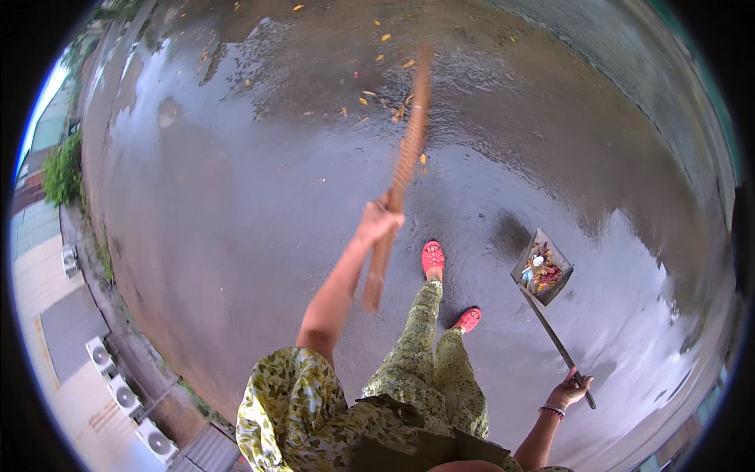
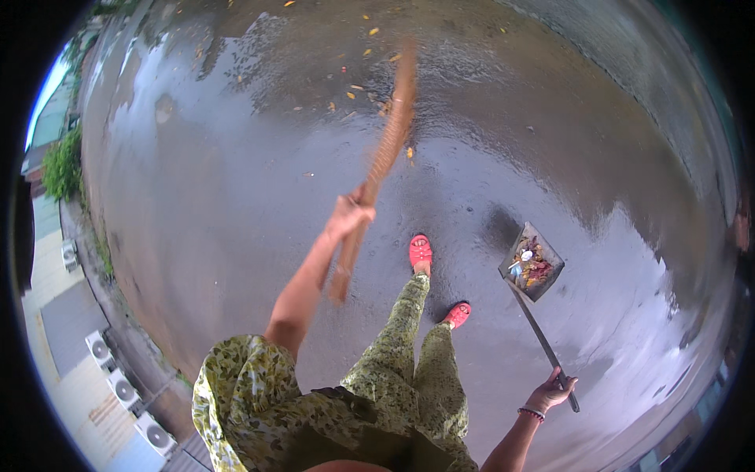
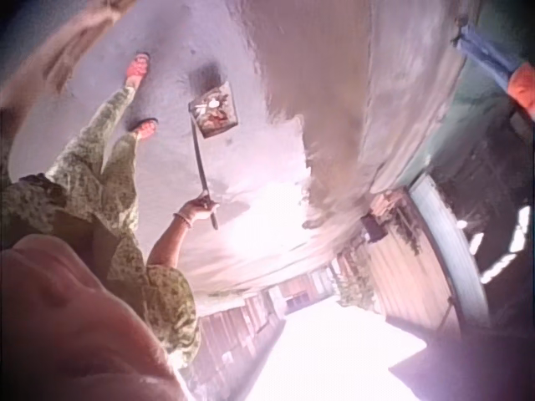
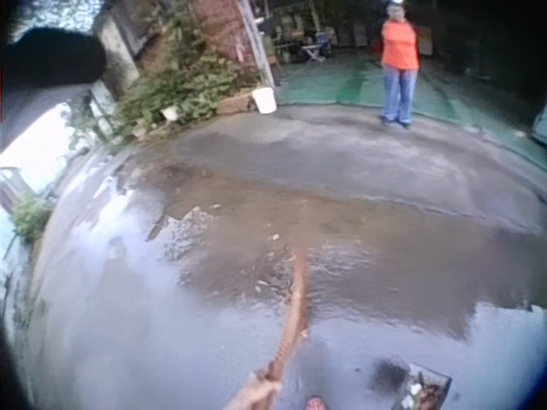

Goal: The person sweeps scattered leaves and debris on a wet concrete surface using a traditional broom. They gather the debris into a pile and use a dustpan to collect it, then continue sweeping the remaining area.

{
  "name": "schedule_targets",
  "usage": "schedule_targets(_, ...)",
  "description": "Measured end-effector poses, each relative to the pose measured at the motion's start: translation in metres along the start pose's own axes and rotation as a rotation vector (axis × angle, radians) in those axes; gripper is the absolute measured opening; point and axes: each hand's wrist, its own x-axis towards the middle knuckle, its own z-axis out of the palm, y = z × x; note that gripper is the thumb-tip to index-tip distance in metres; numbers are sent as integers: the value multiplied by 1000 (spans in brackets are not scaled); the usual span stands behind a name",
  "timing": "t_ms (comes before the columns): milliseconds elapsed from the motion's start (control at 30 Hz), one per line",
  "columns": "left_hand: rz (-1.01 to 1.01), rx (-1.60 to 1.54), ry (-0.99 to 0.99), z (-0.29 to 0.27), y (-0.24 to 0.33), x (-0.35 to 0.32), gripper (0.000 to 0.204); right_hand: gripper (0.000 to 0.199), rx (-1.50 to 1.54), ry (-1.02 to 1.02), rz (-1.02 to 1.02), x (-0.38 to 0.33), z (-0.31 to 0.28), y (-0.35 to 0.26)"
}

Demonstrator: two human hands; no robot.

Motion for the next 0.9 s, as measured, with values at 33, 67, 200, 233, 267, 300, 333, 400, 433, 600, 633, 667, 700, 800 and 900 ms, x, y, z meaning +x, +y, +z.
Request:
schedule_targets(33, -33, 2, 0, 2, -3, -32, 68, 33, -7, -20, -8, -5, 3, -4)
schedule_targets(67, -59, 5, -9, 6, -6, -63, 73, 33, -9, -33, -20, -10, 3, -6)
schedule_targets(200, -171, -128, -327, 12, -13, -139, 77, 31, 8, -174, -16, -14, -3, -28)
schedule_targets(233, -216, -123, -411, 12, -12, -150, 76, 31, 33, -188, 20, -7, -9, -32)
schedule_targets(267, -183, 59, -457, 5, -23, -152, 72, 32, 7, -190, 2, -8, -9, -33)
schedule_targets(300, -143, 234, -484, -4, -42, -143, 68, 32, -11, -209, -18, -13, 4, -34)
schedule_targets(333, -107, 404, -526, -12, -54, -139, 65, 33, -38, -216, -51, -21, 12, -43)
schedule_targets(400, -245, 354, -506, -52, -64, -145, 55, 29, -92, -291, -39, -45, 21, -64)
schedule_targets(433, -231, 310, -421, -71, -71, -146, 58, 27, -121, -397, -63, -44, 30, -70)
schedule_targets(600, -111, 366, -47, -104, -7, -218, 54, 18, -299, -767, -130, -50, 56, -115)
schedule_targets(633, -103, 344, -15, -98, 18, -254, 57, 17, -312, -828, -130, -42, 57, -123)
schedule_targets(667, -113, 316, 14, -87, 30, -297, 60, 17, -341, -892, -123, -31, 57, -139)
schedule_targets(700, -54, 297, 16, -77, 14, -340, 69, 17, -374, -919, -111, -23, 51, -150)
schedule_targets(800, -249, -68, -7, -8, 28, -529, 86, 18, -474, -947, -55, 6, 34, -196)
schedule_targets(900, -582, -663, -21, 100, 24, -642, 93, 19, -597, -981, -30, 36, 97, -201)
